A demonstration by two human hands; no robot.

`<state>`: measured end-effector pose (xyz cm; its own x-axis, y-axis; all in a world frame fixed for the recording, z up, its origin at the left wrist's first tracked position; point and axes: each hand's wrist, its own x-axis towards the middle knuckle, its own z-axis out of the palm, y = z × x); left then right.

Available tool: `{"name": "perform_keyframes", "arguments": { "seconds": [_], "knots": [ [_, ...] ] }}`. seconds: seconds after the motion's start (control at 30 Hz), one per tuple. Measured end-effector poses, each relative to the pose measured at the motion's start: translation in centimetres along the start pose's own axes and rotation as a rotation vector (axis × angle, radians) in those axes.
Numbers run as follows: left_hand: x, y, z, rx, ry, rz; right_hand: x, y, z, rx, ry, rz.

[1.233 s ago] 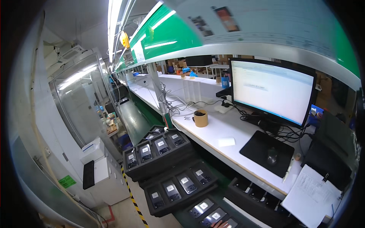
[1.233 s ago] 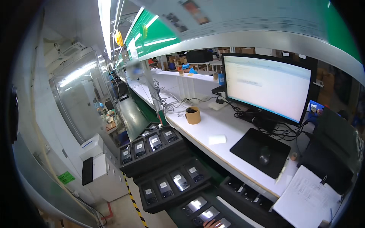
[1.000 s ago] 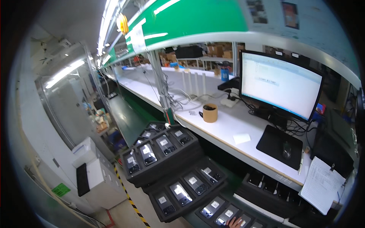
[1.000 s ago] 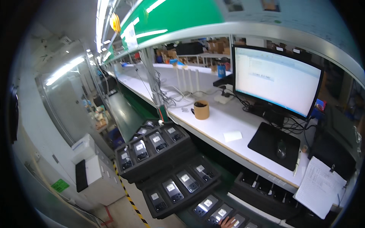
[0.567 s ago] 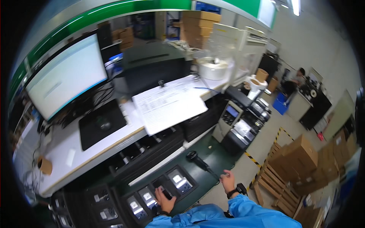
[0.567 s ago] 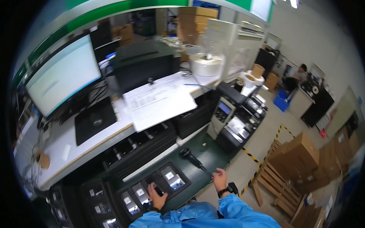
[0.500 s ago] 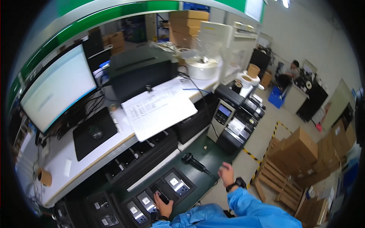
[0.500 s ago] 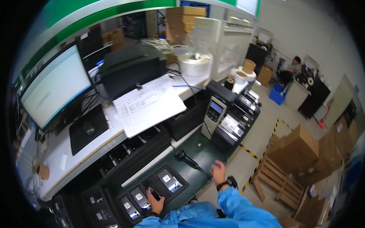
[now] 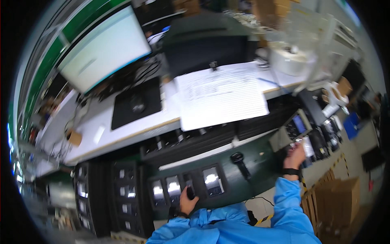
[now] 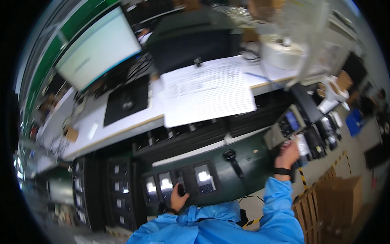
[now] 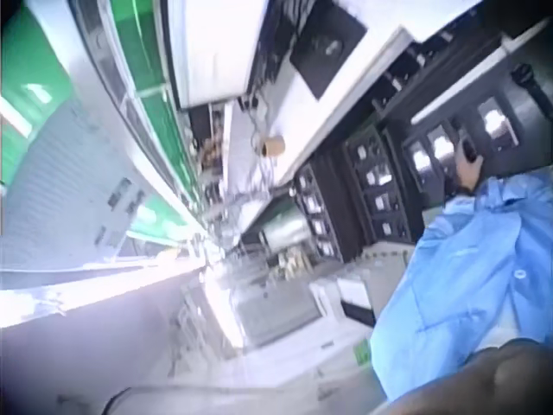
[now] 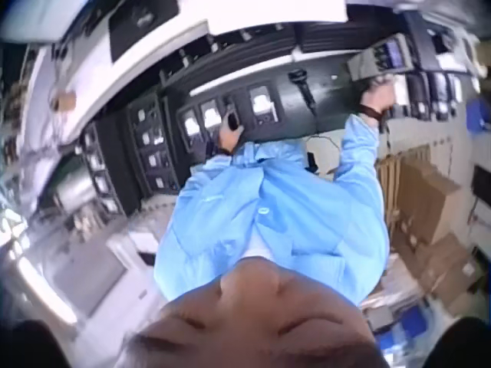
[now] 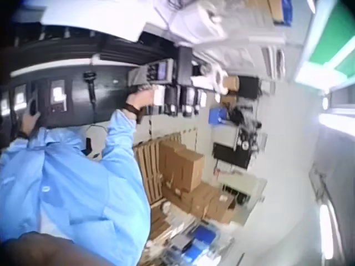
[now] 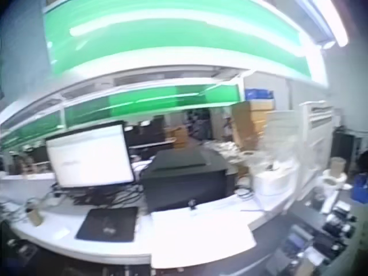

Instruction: The person moves trays of smartphones between a workstation and a conveyor belt, scanning the devices with a handheld scanner. They retrieve printed labels from a machine and apply them to the back of each phone.

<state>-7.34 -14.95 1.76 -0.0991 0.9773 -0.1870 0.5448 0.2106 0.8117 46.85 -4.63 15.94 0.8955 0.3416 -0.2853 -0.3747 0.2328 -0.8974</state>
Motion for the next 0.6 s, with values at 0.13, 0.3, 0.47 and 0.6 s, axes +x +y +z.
{"name": "perform_keyframes", "arguments": {
  "seconds": [0.13, 0.3, 0.47, 0.6],
  "knots": [
    [-1.0, 1.6, -0.2, 0.022, 0.042, -0.101, 1.1, -0.2, -2.3, -0.242, 0.055, -0.196],
    [-1.9, 2.4, -0.2, -0.034, 0.041, -0.162, -12.7, 11.2, -8.7, -0.635, -0.154, 0.242],
    [-2.5, 1.4, 1.0, -0.019, 0.128, -0.138, -24.3, 22.0, -5.1, -0.888, -1.339, 0.769],
    [-2.5, -0.1, 2.2, 0.009, 0.144, -0.1, -27.5, 27.5, -0.1, -1.353, -1.869, 0.638]
  ]
}}
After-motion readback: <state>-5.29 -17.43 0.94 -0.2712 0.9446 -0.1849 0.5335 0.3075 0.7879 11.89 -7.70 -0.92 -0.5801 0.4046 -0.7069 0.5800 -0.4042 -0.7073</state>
